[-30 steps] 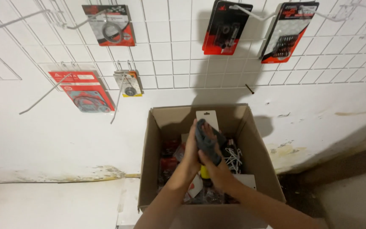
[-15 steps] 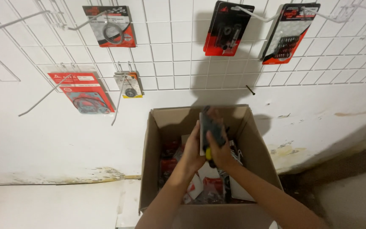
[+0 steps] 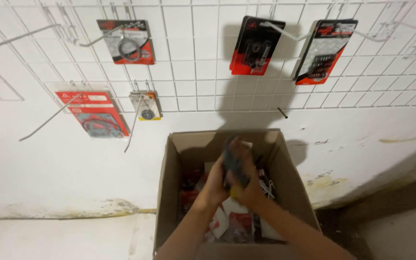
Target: Wipe auto parts with a cloth and hang them on a wire grid rack.
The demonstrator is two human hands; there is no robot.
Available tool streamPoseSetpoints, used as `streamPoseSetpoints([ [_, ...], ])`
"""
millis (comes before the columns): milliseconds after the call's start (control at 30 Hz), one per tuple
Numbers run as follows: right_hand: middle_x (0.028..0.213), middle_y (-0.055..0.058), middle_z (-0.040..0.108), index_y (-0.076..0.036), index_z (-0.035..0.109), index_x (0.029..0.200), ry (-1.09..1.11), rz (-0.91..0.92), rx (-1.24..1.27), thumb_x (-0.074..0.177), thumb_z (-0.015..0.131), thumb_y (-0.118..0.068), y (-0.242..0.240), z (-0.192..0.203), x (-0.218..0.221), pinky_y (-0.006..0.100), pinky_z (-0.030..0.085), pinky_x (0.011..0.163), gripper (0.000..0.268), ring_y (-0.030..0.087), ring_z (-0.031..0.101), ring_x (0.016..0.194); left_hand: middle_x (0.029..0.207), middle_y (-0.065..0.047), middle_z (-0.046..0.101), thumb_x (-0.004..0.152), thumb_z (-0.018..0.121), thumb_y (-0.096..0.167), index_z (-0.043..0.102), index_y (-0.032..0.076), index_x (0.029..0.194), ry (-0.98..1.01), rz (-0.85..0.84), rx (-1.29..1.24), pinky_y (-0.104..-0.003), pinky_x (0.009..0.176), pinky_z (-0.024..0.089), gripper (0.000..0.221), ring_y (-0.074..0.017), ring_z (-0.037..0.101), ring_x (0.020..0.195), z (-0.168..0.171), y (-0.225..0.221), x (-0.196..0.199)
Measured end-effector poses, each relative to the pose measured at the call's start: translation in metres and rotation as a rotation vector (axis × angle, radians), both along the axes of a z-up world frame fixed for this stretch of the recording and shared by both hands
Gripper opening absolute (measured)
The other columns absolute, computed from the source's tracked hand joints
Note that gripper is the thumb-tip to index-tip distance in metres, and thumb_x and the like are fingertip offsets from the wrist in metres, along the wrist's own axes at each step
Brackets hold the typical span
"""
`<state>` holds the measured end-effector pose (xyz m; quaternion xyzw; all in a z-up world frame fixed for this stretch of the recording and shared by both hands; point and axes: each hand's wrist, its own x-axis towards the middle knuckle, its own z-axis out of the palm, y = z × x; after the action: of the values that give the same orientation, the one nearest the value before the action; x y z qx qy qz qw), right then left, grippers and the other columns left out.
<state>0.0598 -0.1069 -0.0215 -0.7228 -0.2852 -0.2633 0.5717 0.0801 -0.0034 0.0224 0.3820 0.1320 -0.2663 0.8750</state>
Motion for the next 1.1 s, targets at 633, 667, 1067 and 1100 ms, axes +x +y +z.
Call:
streamPoseSetpoints([
  [633, 0.166, 0.008, 0.040, -0.008, 0.040, 0.158, -0.186, 0.067, -0.280, 0.098, 0.053, -0.017, -0.006, -0.014, 0.003, 0.048, 0.013, 0.135, 0.062, 0.028, 0.031, 0.159, 0.147, -0.015, 0.062, 0.101, 0.048, 0.045, 0.067, 0.005, 0.134, 0.027, 0.024, -0.215, -0.036, 0.103, 0.041, 0.056, -0.0251, 0.056, 0.122, -0.035, 0.004, 0.001],
  [667, 0.170, 0.008, 0.030, -0.009, 0.032, 0.160, -0.018, -0.041, -0.209, 0.100, 0.050, -0.017, -0.008, -0.021, 0.010, 0.047, 0.007, 0.133, 0.063, 0.027, 0.019, 0.161, 0.148, -0.017, 0.062, 0.102, 0.047, 0.044, 0.066, 0.004, 0.135, 0.029, 0.034, -0.226, -0.037, 0.102, 0.041, 0.055, -0.0261, 0.056, 0.121, -0.037, 0.004, 0.001],
  [1067, 0.165, 0.013, 0.036, -0.003, 0.036, 0.157, 0.000, -0.084, -0.111, 0.098, 0.055, -0.007, -0.021, -0.039, 0.028, 0.044, 0.017, 0.127, 0.062, 0.031, 0.028, 0.155, 0.122, -0.013, 0.067, 0.098, 0.055, 0.042, 0.069, 0.005, 0.123, -0.020, -0.006, -0.224, -0.035, 0.090, 0.044, 0.046, -0.0220, 0.058, 0.101, -0.064, 0.007, 0.012],
  [1100, 0.171, 0.010, 0.027, -0.005, 0.028, 0.162, 0.032, -0.219, -0.115, 0.104, 0.049, -0.009, -0.023, -0.038, 0.036, 0.044, 0.006, 0.131, 0.062, 0.029, 0.013, 0.162, 0.126, -0.015, 0.066, 0.099, 0.056, 0.050, 0.067, 0.005, 0.131, -0.043, -0.074, -0.295, -0.036, 0.086, 0.047, 0.056, -0.0234, 0.059, 0.101, -0.061, 0.003, 0.012],
])
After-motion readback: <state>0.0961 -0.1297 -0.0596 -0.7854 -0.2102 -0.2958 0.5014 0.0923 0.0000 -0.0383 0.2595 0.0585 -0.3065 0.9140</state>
